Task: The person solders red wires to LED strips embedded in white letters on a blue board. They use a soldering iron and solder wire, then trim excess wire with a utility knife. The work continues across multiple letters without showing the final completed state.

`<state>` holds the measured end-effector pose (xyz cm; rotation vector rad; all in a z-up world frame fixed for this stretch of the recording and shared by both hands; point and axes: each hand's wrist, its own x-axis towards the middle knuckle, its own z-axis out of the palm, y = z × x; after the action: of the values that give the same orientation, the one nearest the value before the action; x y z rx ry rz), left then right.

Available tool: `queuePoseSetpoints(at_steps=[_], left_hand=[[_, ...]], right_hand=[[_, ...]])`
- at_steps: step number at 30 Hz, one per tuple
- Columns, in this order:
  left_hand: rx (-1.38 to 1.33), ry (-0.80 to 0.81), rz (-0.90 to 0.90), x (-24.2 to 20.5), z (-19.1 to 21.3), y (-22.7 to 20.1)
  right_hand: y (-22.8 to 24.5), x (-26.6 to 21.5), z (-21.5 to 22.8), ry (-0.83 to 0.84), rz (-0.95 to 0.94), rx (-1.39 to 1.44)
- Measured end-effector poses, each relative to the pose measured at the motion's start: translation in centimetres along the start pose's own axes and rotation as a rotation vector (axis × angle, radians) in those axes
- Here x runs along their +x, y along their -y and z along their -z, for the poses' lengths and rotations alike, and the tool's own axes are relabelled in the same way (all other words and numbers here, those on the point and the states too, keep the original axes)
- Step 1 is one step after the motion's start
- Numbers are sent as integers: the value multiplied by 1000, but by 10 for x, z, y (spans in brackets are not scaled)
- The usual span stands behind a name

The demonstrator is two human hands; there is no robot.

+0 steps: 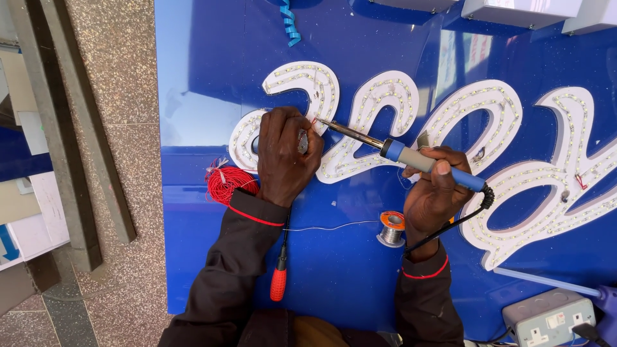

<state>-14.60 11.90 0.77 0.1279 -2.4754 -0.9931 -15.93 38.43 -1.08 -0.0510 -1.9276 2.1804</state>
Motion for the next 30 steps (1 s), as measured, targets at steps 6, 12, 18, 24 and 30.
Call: queuePoseSetpoints(at_steps=[6,12,18,24,30], left_hand=[[-3,-6,11,0,-1,0],[14,10,27,2,0,-2],[9,28,16,4,1,-2],[0,51,-11,6,5,-2],[-7,62,3,8,8,-4]], right_hand=[[0,0,0,5,3,2],[2,-1,0,-9,-10,0],[3,-2,-2,-24,-9,-5],[3,-2,-1,-22,-10,-15],[2,-2,1,-26,-5,-33]])
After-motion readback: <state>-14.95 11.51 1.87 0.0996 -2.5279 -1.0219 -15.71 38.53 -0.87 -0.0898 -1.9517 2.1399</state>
